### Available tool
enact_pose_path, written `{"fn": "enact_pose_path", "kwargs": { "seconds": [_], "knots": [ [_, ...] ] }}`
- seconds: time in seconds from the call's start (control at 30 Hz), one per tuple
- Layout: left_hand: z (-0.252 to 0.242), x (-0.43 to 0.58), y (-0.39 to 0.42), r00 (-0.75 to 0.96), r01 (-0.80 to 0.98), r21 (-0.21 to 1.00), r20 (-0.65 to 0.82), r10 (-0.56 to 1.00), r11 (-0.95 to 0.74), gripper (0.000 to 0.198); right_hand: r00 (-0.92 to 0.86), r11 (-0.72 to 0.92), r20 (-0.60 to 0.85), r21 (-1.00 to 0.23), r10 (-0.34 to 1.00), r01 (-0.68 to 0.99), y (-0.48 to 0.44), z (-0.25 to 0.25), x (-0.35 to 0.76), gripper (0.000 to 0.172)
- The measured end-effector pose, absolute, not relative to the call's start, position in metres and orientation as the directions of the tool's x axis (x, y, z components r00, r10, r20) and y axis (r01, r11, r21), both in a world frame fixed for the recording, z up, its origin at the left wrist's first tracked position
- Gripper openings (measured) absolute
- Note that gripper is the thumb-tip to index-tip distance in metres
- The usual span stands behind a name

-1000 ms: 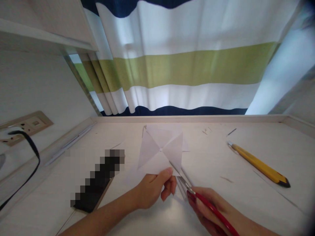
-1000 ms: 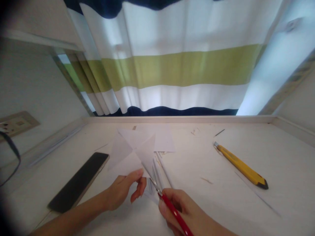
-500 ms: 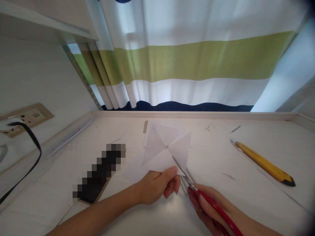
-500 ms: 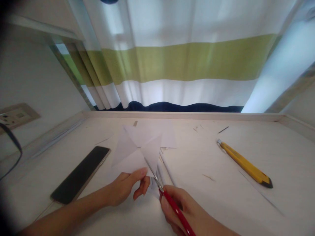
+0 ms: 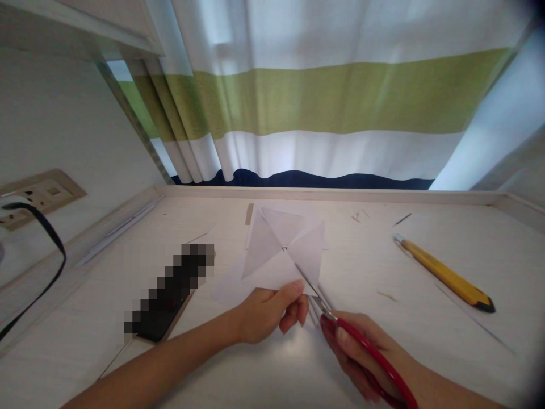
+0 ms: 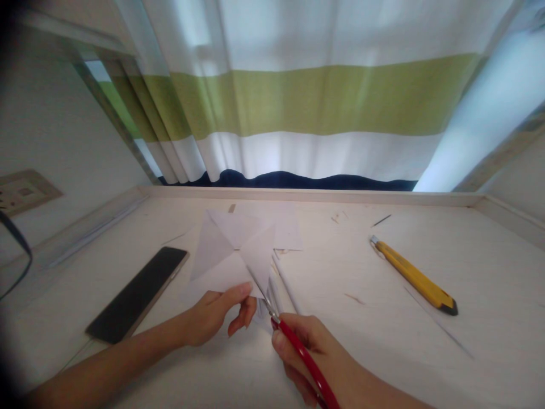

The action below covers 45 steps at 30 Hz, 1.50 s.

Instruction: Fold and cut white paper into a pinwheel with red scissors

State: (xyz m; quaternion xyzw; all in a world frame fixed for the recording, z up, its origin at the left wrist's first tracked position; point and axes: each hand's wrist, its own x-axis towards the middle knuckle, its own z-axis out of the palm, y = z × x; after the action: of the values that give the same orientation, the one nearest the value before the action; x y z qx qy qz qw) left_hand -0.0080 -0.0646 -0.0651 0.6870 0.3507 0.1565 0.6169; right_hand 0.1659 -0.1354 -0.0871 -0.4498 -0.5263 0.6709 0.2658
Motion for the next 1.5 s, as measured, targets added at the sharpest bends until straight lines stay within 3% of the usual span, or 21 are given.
{"fn": "enact_pose_path", "kwargs": {
  "seconds": [0.47,1.03,1.5],
  "knots": [
    [-0.0653,-0.0080,-0.0656,0.754,0.240,0.971,-0.172,0.634,-0.022,0.049,-0.465,-0.329,-0.327,-0.941,0.823,0.080,-0.1341,-0.0839,0.1655,0.044],
    [-0.0638,-0.0106,-0.0671,0.806,0.257,0.967,-0.210,0.554,-0.006,0.047,-0.504,-0.297,-0.270,-0.954,0.820,0.028,-0.1350,-0.0848,0.1688,0.036],
    [-0.0633,-0.0096,-0.0666,0.825,0.230,0.973,-0.200,0.528,0.009,0.048,-0.403,-0.390,-0.404,-0.913,0.821,0.120,-0.1398,-0.0897,0.1660,0.043]
  ]
}}
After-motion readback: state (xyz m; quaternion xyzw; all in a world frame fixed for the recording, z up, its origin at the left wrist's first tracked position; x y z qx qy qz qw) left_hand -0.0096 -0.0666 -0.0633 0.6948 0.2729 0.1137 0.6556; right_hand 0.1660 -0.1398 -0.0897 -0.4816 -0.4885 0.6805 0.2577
